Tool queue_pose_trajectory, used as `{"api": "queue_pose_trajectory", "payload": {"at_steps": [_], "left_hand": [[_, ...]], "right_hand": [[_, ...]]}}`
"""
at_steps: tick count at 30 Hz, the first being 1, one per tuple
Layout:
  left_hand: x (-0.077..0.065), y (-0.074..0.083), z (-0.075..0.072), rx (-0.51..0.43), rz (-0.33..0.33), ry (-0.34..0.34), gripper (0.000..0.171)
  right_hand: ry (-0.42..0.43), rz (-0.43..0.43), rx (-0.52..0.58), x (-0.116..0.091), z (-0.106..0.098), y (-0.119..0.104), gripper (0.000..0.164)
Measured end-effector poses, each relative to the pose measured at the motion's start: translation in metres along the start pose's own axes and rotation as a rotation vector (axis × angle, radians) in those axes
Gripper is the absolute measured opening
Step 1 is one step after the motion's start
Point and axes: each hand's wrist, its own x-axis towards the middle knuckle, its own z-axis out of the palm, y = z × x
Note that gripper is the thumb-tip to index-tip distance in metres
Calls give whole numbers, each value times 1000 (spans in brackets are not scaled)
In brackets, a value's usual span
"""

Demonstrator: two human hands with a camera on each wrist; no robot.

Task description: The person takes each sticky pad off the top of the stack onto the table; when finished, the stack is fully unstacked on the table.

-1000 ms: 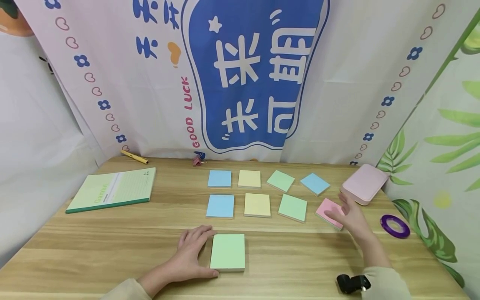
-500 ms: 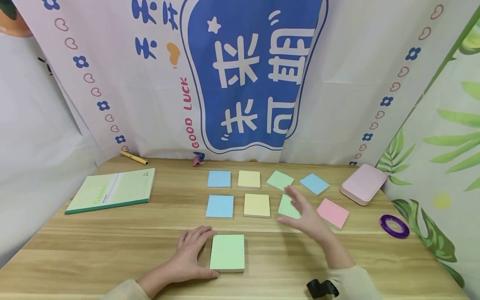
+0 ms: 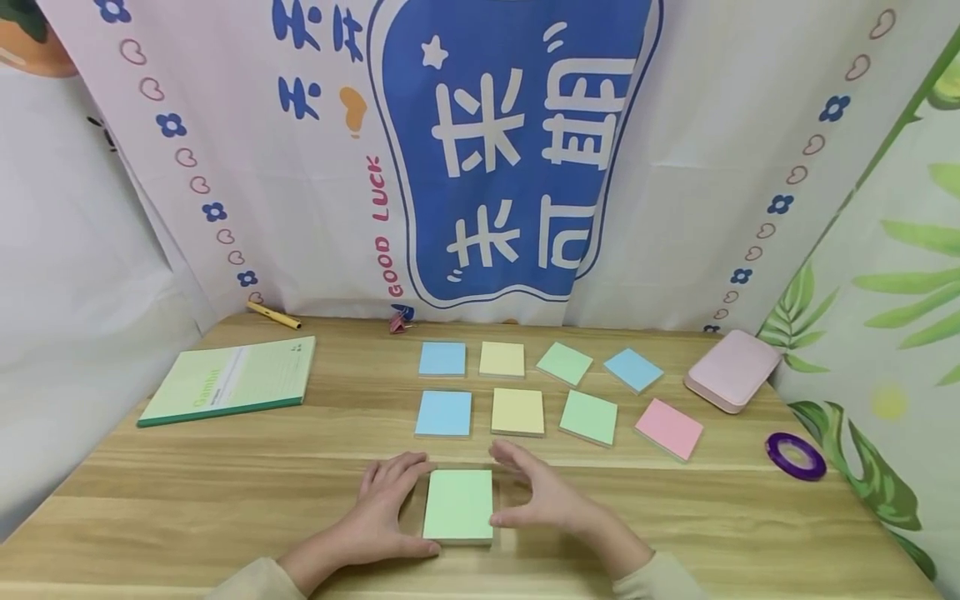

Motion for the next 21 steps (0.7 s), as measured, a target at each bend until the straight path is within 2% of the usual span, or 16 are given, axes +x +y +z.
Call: {"api": "queue_pose_trajectory", "payload": {"at_steps": [4, 10, 14, 21], "left_hand": [[0, 0, 0, 14, 0, 8, 89], [0, 2, 1, 13, -6, 3, 88], [0, 3, 0, 8, -9, 0, 88], [0, 3, -1, 16, -11, 8, 89]], "right_hand": [[-25, 41, -21, 2, 11, 9, 80], [14, 91, -234, 2, 22, 12, 84], [28, 79, -323, 4, 25, 14, 87], [28, 77, -411, 6, 29, 16, 93]]}}
